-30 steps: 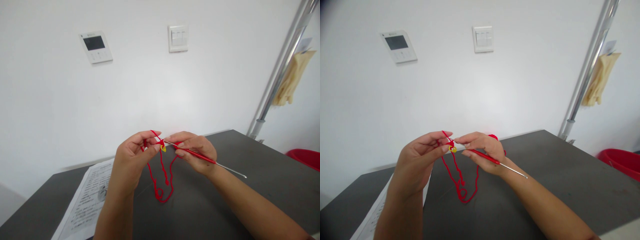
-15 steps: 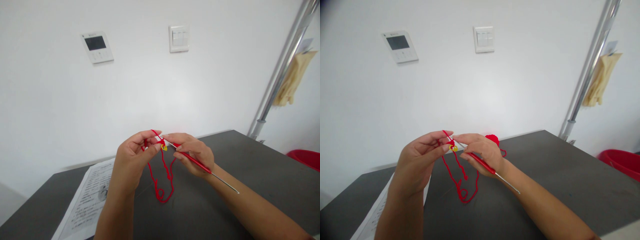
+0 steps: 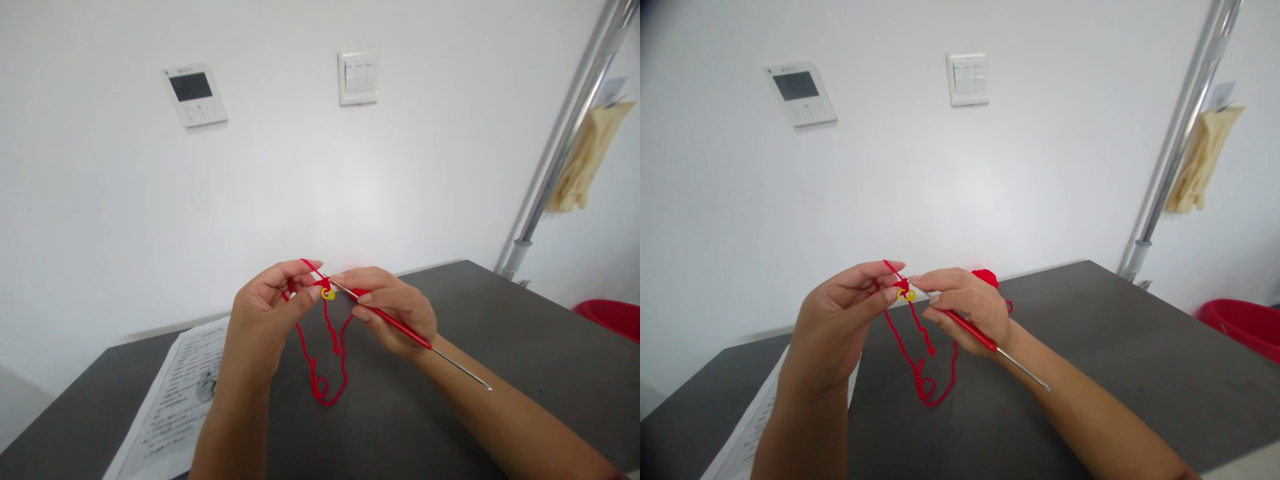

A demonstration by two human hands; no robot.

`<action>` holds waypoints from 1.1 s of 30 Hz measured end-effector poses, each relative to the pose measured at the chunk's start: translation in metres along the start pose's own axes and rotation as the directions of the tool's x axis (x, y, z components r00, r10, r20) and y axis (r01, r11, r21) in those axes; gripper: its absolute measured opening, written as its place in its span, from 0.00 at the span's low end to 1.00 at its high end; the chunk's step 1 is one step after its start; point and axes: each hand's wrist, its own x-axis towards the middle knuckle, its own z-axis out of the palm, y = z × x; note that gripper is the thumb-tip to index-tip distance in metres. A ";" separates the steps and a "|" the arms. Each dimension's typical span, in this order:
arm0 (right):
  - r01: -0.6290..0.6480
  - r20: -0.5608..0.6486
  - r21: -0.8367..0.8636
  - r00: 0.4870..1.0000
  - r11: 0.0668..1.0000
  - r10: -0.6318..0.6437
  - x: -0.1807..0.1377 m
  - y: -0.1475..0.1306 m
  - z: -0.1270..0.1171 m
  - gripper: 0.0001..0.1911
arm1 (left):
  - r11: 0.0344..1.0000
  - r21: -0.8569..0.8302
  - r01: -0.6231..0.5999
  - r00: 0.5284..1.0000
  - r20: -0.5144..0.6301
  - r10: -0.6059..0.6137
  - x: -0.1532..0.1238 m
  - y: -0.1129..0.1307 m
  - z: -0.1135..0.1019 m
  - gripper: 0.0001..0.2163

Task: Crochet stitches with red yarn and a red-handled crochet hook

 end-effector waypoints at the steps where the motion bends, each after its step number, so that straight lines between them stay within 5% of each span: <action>1: 0.004 0.001 0.000 1.000 1.000 -0.004 0.000 0.000 0.000 0.16 | 1.000 0.023 -0.018 1.000 -0.011 0.019 -0.001 0.000 0.000 0.10; 7: 0.032 0.006 -0.021 0.999 0.999 -0.032 -0.002 0.001 -0.002 0.19 | 0.985 0.141 -0.096 0.995 -0.024 0.100 -0.004 -0.002 0.001 0.10; 16: -0.097 -0.001 0.157 0.995 0.983 0.098 0.004 -0.006 -0.002 0.10 | 0.996 -0.040 0.076 0.995 0.060 -0.074 0.001 0.002 -0.002 0.10; 22: -0.166 0.081 0.295 0.986 0.941 0.149 0.011 -0.003 -0.013 0.09 | 0.997 0.070 0.018 1.000 0.013 -0.019 0.001 0.003 -0.002 0.09; 33: -0.201 0.277 0.085 0.946 0.976 0.170 0.021 -0.009 -0.034 0.04 | 0.945 0.320 -0.065 0.998 -0.002 0.070 -0.006 0.003 0.001 0.08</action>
